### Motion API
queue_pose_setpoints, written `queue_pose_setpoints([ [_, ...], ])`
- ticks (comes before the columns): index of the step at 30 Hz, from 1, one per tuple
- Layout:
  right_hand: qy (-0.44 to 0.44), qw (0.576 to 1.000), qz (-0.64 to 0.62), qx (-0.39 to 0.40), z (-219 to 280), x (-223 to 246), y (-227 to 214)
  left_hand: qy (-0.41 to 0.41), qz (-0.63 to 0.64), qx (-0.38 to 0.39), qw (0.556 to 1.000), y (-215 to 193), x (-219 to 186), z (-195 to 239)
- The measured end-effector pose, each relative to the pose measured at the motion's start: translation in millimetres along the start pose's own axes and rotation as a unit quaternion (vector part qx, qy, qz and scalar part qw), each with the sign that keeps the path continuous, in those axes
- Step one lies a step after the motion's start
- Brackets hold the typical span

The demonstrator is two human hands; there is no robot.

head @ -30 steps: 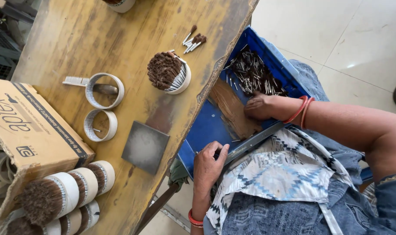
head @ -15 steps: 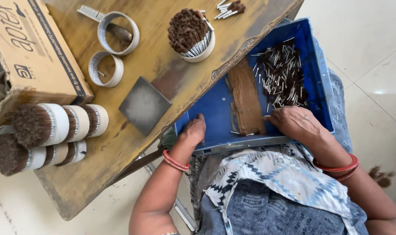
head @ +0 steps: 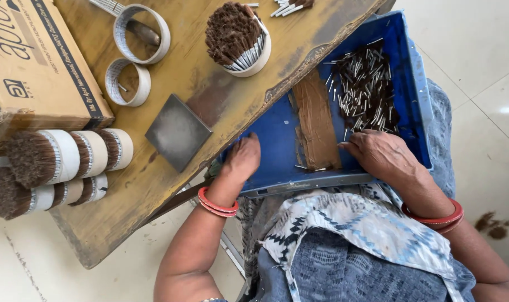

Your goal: The person sits at a workbench assembling round brushes. They take bristle tufts from a blue tray, insert the tufts into metal ferrule rings, and press the filled ferrules onto round wooden brush bases, stacking finished brushes on the table.

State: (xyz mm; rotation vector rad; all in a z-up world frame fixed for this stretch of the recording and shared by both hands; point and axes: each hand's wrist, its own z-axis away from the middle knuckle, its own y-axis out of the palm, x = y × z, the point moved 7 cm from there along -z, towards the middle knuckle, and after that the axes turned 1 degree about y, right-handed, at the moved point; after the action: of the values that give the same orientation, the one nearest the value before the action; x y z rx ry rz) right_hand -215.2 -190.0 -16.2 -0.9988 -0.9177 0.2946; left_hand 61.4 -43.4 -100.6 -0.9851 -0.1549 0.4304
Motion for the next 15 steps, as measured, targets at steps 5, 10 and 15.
queue_pose_setpoints([
  [5, -0.007, 1.0, -0.005, 0.0, -2.4, 3.7, -2.6, 0.023, 0.017, 0.009, 1.0, 90.5, 32.7, -24.8],
  [10, -0.035, 0.999, -0.028, -0.023, -4.1, 6.5, -4.3, -0.07, 0.457, 0.2, 0.864, -21.8, -23.9, 33.3],
  [15, -0.007, 0.999, -0.021, -0.043, -4.7, 9.6, -15.0, 0.139, 0.06, 0.032, 0.988, 56.1, 8.5, -9.8],
])
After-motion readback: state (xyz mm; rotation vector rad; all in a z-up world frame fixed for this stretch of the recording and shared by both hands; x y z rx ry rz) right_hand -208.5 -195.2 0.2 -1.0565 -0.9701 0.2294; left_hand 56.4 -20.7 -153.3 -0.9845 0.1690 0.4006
